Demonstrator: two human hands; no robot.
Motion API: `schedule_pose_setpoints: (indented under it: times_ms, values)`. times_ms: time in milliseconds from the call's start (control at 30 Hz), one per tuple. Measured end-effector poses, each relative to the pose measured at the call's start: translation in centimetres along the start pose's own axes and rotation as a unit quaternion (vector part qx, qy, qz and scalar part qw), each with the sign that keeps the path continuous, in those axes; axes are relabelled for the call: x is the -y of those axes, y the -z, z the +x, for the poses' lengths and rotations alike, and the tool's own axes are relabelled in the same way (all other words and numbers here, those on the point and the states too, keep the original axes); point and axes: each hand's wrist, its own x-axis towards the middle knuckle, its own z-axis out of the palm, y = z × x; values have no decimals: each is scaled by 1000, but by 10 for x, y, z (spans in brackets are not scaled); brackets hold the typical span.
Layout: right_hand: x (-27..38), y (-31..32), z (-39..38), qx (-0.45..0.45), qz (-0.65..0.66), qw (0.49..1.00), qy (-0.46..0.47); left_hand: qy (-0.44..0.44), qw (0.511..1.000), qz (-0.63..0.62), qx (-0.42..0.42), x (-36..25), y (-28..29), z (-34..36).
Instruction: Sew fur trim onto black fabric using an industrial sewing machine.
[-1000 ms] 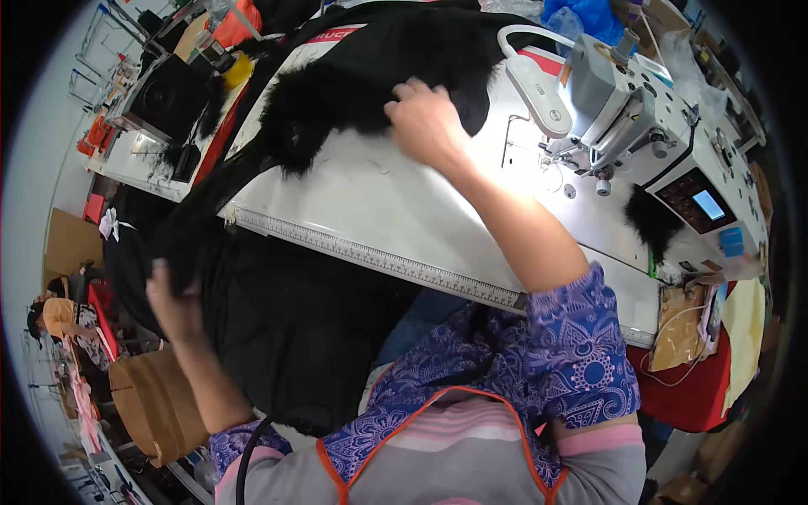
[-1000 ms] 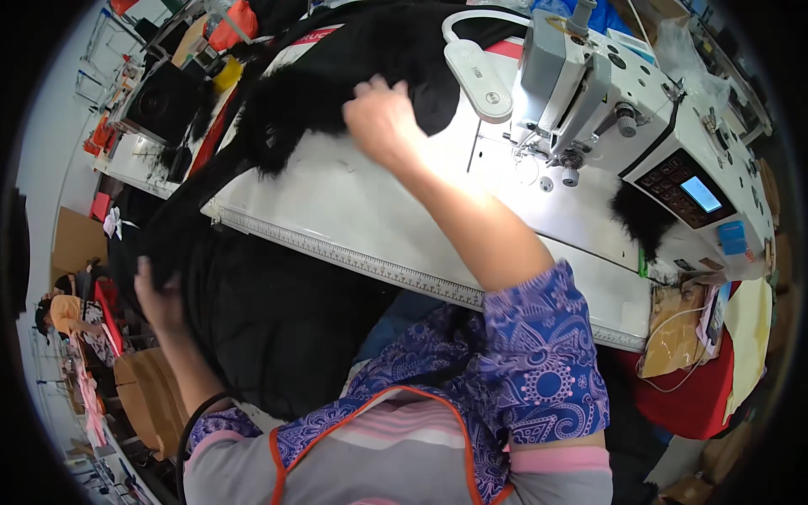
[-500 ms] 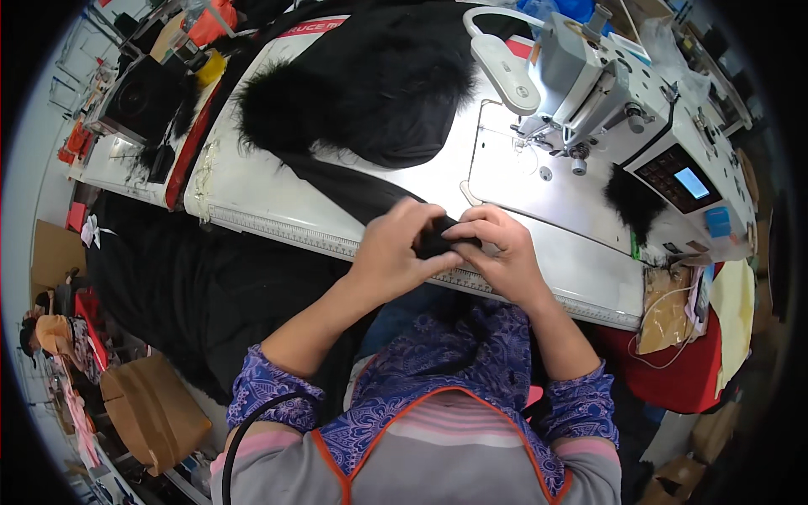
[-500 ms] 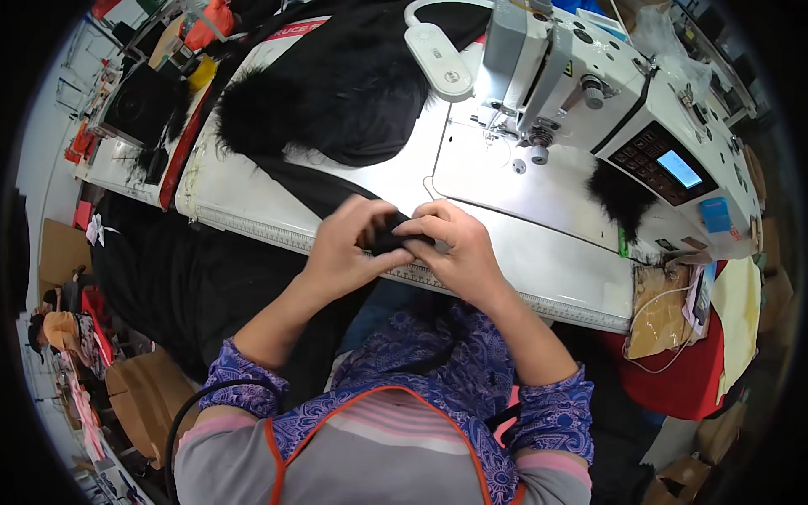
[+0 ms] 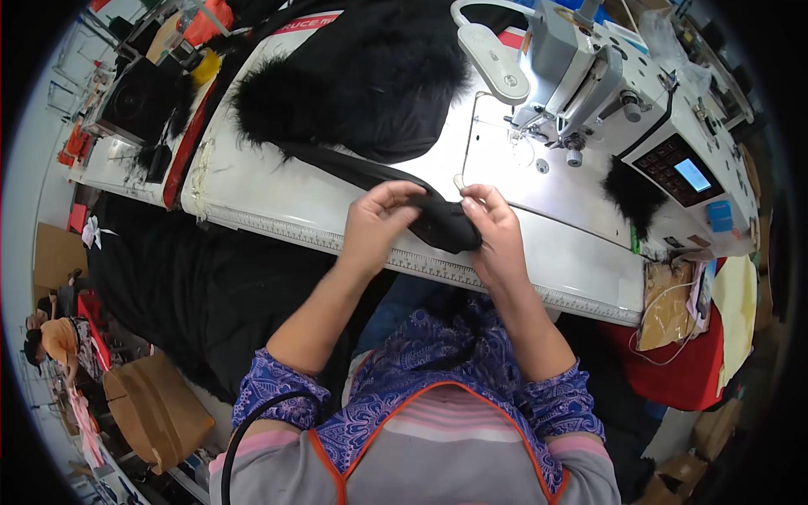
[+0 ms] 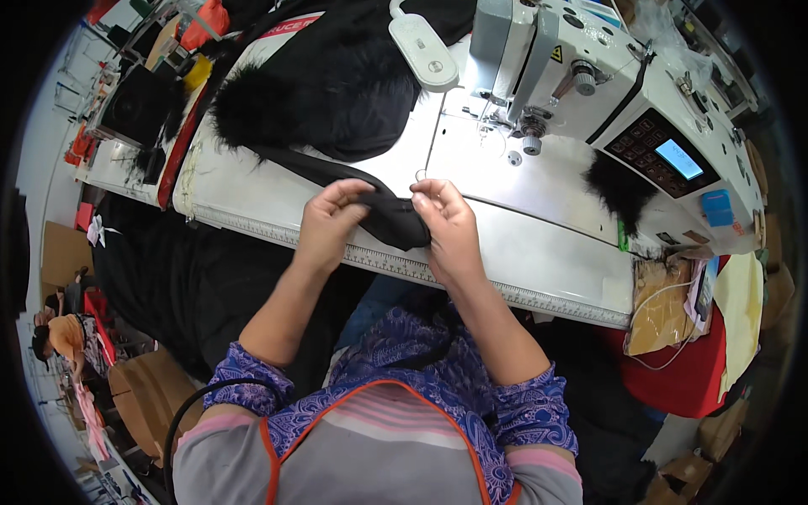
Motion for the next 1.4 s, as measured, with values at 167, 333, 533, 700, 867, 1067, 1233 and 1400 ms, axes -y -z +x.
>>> schedule_pose_setpoints:
  times_ms: [167, 333, 533, 700, 867, 1067, 1233, 1400]
  values:
    - [-1, -8, 11, 23, -159, 987, 19, 104, 924, -365, 56, -7, 6, 5]
    - [12, -12, -19, 46, -278, 891, 356, 47, 951, -303, 31, -1, 13, 10]
    - [-3, -26, -17, 106, -409, 869, 258, -3, 974, -214, -79, -16, -15, 3]
    - [-24, -8, -4, 195, -254, 939, 123, -156, 987, -7, -46, -19, -17, -9]
    - [-6, -12, 4, 304, -543, 782, 37, -179, 975, 134, -8, -24, -6, -13]
    - [-12, -11, 5, 239, -303, 917, -96, -258, 900, 343, 76, -33, 1, 22]
    - [26, -9, -24, 139, -193, 971, -24, -159, 690, 699, 102, -27, 25, 109]
    - [62, 75, -51, 15, 38, 991, 126, 7, 645, 764, 15, -44, 90, 169]
